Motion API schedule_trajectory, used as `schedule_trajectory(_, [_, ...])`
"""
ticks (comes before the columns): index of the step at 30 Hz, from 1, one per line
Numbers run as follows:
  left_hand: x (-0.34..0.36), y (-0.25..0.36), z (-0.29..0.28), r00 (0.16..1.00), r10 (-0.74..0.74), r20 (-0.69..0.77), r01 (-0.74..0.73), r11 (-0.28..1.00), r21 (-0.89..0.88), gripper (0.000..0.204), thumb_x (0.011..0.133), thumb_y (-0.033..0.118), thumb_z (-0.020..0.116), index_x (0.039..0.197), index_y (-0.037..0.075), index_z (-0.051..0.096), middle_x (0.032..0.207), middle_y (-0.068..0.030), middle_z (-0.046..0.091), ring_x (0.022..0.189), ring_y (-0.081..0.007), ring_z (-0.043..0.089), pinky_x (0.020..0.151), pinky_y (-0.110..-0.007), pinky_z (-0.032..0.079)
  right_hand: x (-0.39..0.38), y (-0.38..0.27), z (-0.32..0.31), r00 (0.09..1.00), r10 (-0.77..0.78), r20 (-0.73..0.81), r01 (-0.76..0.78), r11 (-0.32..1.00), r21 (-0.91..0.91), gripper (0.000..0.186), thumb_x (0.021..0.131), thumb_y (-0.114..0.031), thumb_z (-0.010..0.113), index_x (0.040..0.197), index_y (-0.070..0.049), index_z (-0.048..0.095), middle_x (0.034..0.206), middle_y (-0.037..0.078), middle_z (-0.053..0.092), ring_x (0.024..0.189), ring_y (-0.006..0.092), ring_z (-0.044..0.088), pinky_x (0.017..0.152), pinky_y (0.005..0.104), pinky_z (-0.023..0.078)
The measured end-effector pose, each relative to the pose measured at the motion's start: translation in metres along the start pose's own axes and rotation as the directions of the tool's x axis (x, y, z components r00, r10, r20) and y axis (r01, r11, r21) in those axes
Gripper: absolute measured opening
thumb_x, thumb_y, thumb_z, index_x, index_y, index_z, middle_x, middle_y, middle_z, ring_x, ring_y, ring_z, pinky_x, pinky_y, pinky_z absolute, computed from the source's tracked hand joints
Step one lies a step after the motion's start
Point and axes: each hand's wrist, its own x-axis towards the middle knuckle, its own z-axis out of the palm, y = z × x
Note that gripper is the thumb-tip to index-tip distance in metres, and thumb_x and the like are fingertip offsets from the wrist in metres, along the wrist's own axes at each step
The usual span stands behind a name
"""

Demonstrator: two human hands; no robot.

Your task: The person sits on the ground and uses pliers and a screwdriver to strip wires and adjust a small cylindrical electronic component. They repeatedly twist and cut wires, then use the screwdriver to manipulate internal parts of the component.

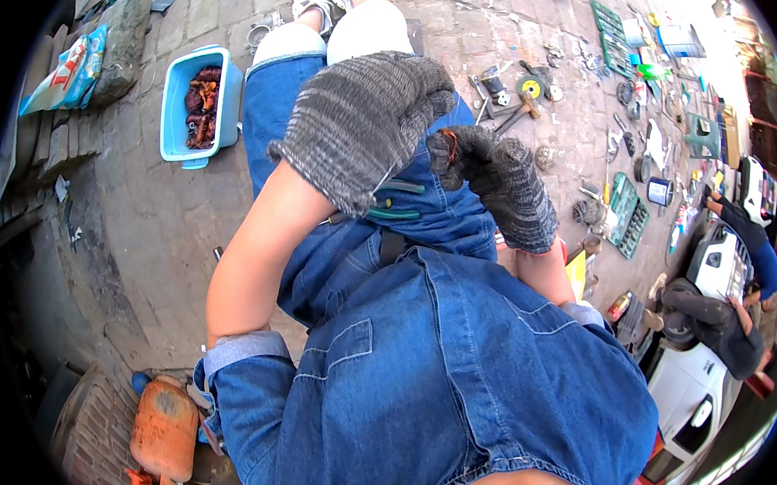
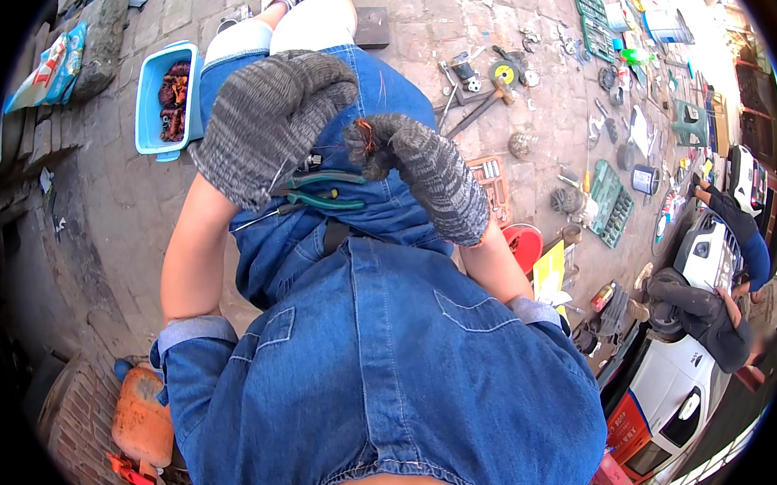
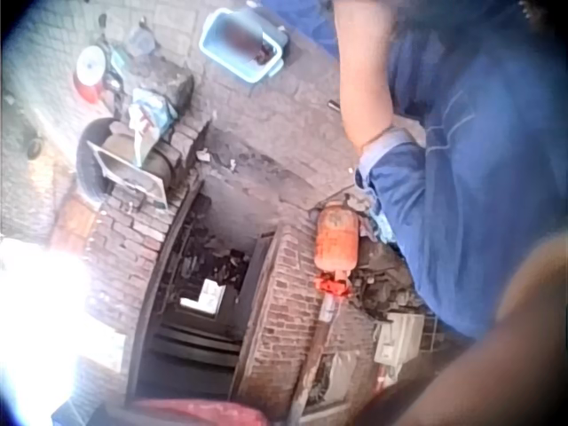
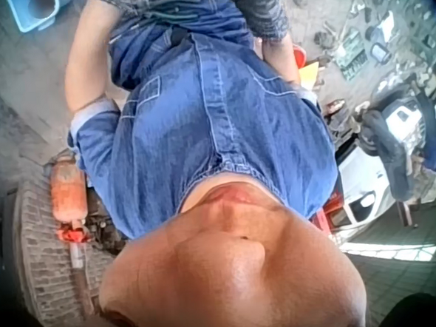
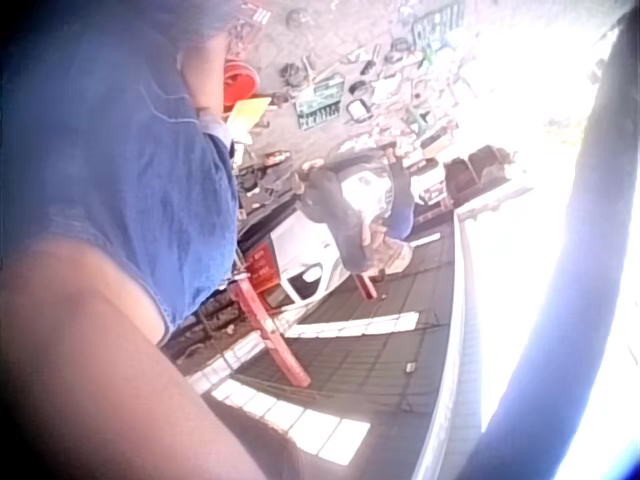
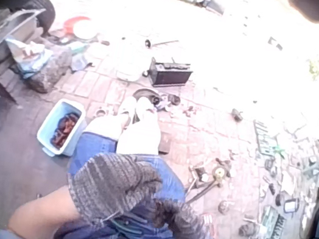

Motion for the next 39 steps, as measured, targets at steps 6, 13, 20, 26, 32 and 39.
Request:
schedule_trajectory(6, [0.005, -0.024, 0.025, 0.994, -0.102, 0.025, 0.105, 0.976, -0.191, 0.02, 0.081, 0.019, 0.062, 0.093, 0.005, 0.067, 0.088, -0.0106, 0.067, 0.077, -0.0225, 0.064, 0.07, -0.032, 0.051, -0.001, -0.005, -0.007, 0.997, -0.002, 0.081, -0.014, 0.979, 0.203, 0.06, 0.085, -0.05, 0.051, 0.116, 0.002, 0.053, 0.101, 0.011, 0.06, 0.086, 0.0183, 0.056, 0.077, 0.03, 0.045])
schedule_trajectory(13, [-0.008, -0.012, 0.037, 0.957, -0.15, 0.25, 0.244, 0.881, -0.406, 0.025, 0.083, 0.027, 0.056, 0.089, 0.004, 0.066, 0.083, -0.0147, 0.065, 0.077, -0.0318, 0.061, 0.07, -0.038, 0.048, -0.004, -0.007, -0.005, 0.982, -0.186, 0.033, 0.107, 0.691, 0.715, 0.095, 0.078, -0.068, 0.044, 0.134, 0.008, 0.03, 0.134, 0.023, 0.038, 0.104, 0.028, 0.051, 0.092, 0.0388, 0.039])
schedule_trajectory(20, [-0.018, -0.007, 0.025, 0.984, -0.103, 0.144, 0.113, 0.992, -0.06, 0.026, 0.085, 0.03, 0.054, 0.094, 0.008, 0.065, 0.09, -0.0125, 0.064, 0.083, -0.0296, 0.061, 0.075, -0.04, 0.047, -0.003, -0.011, -0.011, 0.972, -0.233, 0.004, 0.154, 0.653, 0.742, 0.096, 0.077, -0.068, 0.045, 0.137, 0.004, 0.026, 0.137, 0.02, 0.036, 0.102, 0.0268, 0.052, 0.089, 0.0397, 0.039])
schedule_trajectory(26, [-0.031, -0.007, 0.015, 0.971, -0.155, 0.18, 0.134, 0.983, 0.123, 0.021, 0.081, 0.025, 0.06, 0.093, 0.009, 0.066, 0.081, -0.0104, 0.063, 0.076, -0.0267, 0.062, 0.068, -0.034, 0.049, -0.003, -0.031, -0.01, 0.973, -0.096, -0.208, 0.228, 0.509, 0.83, 0.089, 0.077, -0.063, 0.049, 0.133, 0.004, 0.034, 0.132, 0.015, 0.043, 0.075, 0.0185, 0.039, 0.073, 0.0296, 0.035])
schedule_trajectory(32, [-0.034, 0.006, -0.007, 0.984, -0.047, 0.173, 0.061, 0.995, -0.079, 0.021, 0.082, 0.027, 0.059, 0.096, 0.012, 0.065, 0.085, -0.0089, 0.064, 0.078, -0.0255, 0.062, 0.067, -0.034, 0.05, 0.001, -0.027, -0.007, 0.965, -0.124, -0.229, 0.235, 0.793, 0.562, 0.097, 0.076, -0.073, 0.04, 0.133, 0.005, 0.035, 0.129, 0.014, 0.046, 0.083, 0.0183, 0.053, 0.072, 0.0296, 0.044])
schedule_trajectory(39, [0.001, -0.008, -0.017, 0.982, 0.154, -0.11, -0.164, 0.982, -0.089, 0.02, 0.081, 0.022, 0.064, 0.095, 0.008, 0.067, 0.087, -0.0062, 0.068, 0.078, -0.0168, 0.065, 0.074, -0.029, 0.052, 0.007, -0.017, -0.007, 0.994, -0.066, 0.091, 0.054, 0.99, 0.132, 0.101, 0.073, -0.079, 0.033, 0.127, 0.006, 0.042, 0.119, 0.018, 0.053, 0.074, 0.0182, 0.055, 0.063, 0.0283, 0.045])
